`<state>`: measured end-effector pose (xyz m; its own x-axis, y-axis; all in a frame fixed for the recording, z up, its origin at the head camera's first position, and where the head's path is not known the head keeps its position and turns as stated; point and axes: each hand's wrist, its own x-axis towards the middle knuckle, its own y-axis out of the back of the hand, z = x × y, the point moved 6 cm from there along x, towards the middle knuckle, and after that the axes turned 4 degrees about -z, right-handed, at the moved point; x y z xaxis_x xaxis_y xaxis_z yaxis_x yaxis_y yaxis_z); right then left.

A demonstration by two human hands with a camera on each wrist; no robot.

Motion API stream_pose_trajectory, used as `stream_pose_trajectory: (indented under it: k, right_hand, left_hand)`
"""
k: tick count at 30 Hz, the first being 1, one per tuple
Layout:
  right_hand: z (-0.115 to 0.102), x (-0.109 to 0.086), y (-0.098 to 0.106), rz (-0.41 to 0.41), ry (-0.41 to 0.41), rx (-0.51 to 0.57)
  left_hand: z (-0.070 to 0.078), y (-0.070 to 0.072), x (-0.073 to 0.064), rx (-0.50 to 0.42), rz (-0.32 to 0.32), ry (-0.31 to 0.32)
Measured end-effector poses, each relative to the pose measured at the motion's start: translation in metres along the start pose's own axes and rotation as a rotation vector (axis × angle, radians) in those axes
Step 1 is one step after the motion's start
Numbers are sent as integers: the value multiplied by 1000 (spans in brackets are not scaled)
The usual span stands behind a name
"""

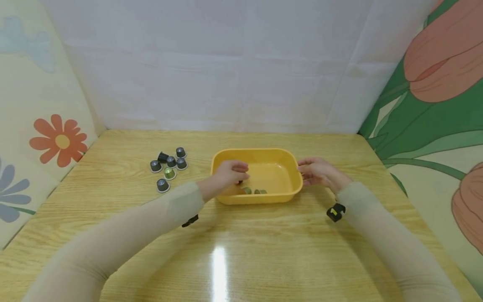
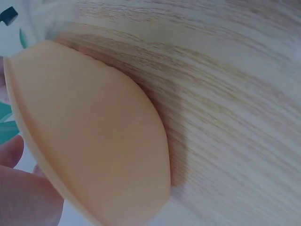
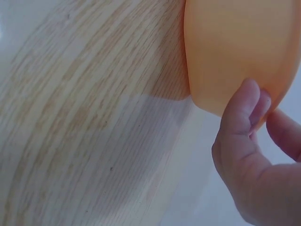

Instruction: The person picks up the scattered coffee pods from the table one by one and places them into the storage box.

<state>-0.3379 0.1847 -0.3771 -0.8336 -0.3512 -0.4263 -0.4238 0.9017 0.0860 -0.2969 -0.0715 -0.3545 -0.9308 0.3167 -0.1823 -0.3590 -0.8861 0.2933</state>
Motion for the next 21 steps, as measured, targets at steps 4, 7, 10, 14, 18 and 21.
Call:
stream_pose_trajectory:
  k: [4,7,10,14,18,21]
  right_hand:
    - [-1,-1,-1,-6,2,-2]
    - [-1,-1,-2,-8,5,-4]
    - [-1,-1,-1,-5,6,-1]
    - [0,0,0,-4,8,0]
    - [1,0,0,-6,11,3]
    - [1,0,-1,-1,10,4]
  left_hand:
    - [1,7,-4,-18,2,-10]
    - [3,12,-8,-46,4,-14]
    - [3,16,-12,-68,3,-21]
    - [3,20,-18,-88,1,-37]
    - [0,24,-21,-135,14,-49]
    - [-1,28,-25,-157,29,-54]
